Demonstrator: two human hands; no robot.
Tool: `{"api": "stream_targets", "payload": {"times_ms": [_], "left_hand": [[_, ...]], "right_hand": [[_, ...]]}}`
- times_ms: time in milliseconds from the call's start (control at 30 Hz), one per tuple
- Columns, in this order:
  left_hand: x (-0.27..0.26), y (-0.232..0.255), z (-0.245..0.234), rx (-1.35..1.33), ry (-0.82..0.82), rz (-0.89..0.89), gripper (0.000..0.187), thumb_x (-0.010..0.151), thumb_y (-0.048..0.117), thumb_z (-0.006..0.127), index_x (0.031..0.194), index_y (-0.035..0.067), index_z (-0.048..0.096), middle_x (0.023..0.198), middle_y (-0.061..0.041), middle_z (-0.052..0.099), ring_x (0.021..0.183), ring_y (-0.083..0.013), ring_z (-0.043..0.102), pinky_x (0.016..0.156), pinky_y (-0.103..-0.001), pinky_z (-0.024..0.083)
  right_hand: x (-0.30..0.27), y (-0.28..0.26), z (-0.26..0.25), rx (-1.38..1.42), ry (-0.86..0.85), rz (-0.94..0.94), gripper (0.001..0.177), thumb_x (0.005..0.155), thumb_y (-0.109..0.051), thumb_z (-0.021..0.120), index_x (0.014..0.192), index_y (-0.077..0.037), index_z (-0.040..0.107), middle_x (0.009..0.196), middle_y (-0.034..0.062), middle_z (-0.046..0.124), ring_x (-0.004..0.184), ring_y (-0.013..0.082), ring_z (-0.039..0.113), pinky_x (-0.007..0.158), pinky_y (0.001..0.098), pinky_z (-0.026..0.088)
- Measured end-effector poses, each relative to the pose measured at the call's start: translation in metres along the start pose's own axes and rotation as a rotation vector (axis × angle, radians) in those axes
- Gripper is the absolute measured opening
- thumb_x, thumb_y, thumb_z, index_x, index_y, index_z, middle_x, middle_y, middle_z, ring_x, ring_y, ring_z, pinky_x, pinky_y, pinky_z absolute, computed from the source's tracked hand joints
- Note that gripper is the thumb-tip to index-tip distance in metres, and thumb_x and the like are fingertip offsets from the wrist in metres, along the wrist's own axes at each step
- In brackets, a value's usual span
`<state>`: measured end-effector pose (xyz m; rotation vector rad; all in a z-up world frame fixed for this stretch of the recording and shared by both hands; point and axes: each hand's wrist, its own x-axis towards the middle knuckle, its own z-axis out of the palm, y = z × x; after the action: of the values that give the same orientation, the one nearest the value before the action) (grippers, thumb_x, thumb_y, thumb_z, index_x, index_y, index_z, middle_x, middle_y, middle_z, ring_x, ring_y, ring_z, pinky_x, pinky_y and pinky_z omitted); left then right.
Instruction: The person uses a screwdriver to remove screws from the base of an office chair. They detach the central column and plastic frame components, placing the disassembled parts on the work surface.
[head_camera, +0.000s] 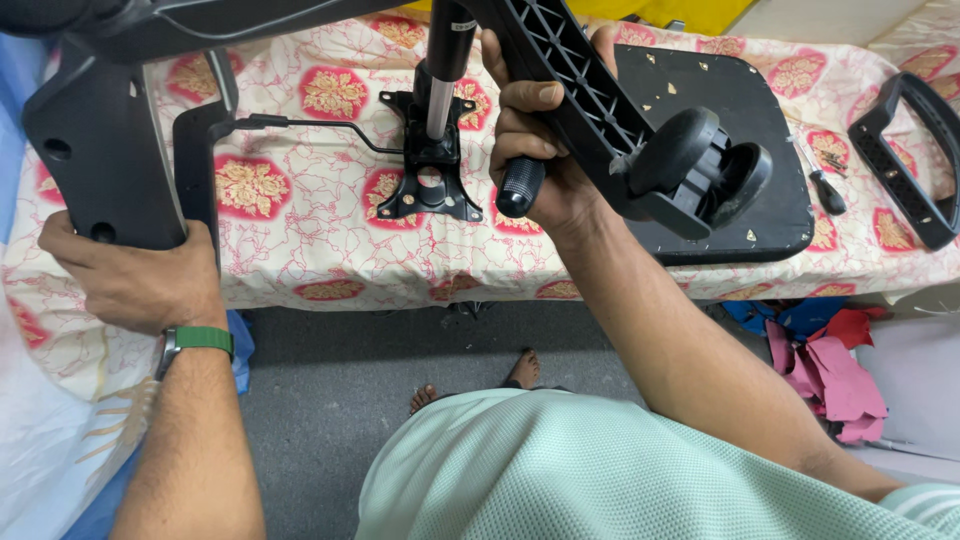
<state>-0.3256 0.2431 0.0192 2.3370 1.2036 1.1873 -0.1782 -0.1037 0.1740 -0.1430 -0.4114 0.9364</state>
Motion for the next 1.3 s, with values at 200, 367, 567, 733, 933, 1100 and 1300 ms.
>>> {"api": "stream_targets", "payload": {"times_ms": [200,367,567,733,933,1100,1300], "left_hand": [[-0.014,-0.009,-0.022,-0.074,0.077,0.027,0.084,0.064,0.02,0.092,0.128,0.007,0.038,0.117,-0.015,0.062,0.101,-0.0361,0.07,0.084,-0.048,0.057],[-0.044,-0.015,-0.035,-0.141,0.102,-0.047,0.079,0.068,0.02,0.094,0.126,0.007,0.041,0.117,-0.013,0.065,0.103,-0.0358,0.071,0.088,-0.048,0.056],[-0.069,-0.025,-0.071,-0.185,0.172,-0.032,0.078,0.07,0.018,0.095,0.124,0.005,0.04,0.116,-0.015,0.065,0.103,-0.0377,0.072,0.089,-0.049,0.056],[-0.089,-0.033,-0.106,-0.173,0.176,-0.134,0.076,0.071,0.016,0.095,0.122,0.001,0.041,0.114,-0.017,0.068,0.101,-0.0416,0.071,0.087,-0.053,0.054],[-0.145,-0.035,-0.134,-0.302,0.137,-0.207,0.074,0.076,0.013,0.094,0.125,-0.002,0.04,0.119,-0.022,0.065,0.11,-0.0413,0.072,0.098,-0.05,0.058],[-0.187,-0.016,-0.149,-0.354,0.078,-0.4,0.076,0.08,0.015,0.101,0.126,-0.005,0.044,0.121,-0.022,0.064,0.109,-0.0359,0.072,0.098,-0.046,0.059],[-0.231,0.04,-0.168,-0.796,-0.043,-0.815,0.064,0.075,0.009,0.089,0.123,-0.003,0.047,0.115,-0.014,0.062,0.103,-0.0233,0.07,0.093,-0.035,0.059]], "right_hand": [[0.001,-0.002,-0.003,-0.064,-0.046,0.005,0.094,0.099,-0.074,0.055,0.144,0.008,0.049,0.078,-0.001,0.071,0.049,-0.0011,0.048,0.053,0.0109,0.043],[-0.002,-0.002,-0.002,-0.031,-0.015,0.026,0.095,0.099,-0.074,0.054,0.149,0.007,0.045,0.08,-0.0033,0.071,0.051,-0.0019,0.046,0.056,0.0115,0.044],[-0.008,-0.004,0.006,-0.05,-0.013,0.078,0.092,0.101,-0.068,0.055,0.156,0.004,0.041,0.098,-0.004,0.076,0.052,-0.0007,0.043,0.058,0.0133,0.044],[-0.019,0.001,0.006,-0.009,0.148,0.008,0.065,0.108,-0.04,0.051,0.158,0.001,0.042,0.122,0.0045,0.073,0.051,0.0016,0.04,0.058,0.0172,0.043],[-0.043,0.016,-0.005,0.039,0.297,0.008,0.059,0.106,-0.038,0.054,0.153,-0.003,0.049,0.128,0.0049,0.072,0.055,0.004,0.04,0.058,0.0191,0.042],[-0.06,0.024,-0.014,0.057,0.494,0.06,0.045,0.105,-0.035,0.057,0.136,-0.002,0.059,0.115,0.007,0.075,0.052,0.0048,0.04,0.053,0.0202,0.04],[-0.107,0.024,-0.033,-0.016,0.66,0.188,0.035,0.104,-0.033,0.058,0.126,-0.007,0.065,0.102,0.0056,0.076,0.049,0.0044,0.042,0.048,0.0197,0.038]]}}
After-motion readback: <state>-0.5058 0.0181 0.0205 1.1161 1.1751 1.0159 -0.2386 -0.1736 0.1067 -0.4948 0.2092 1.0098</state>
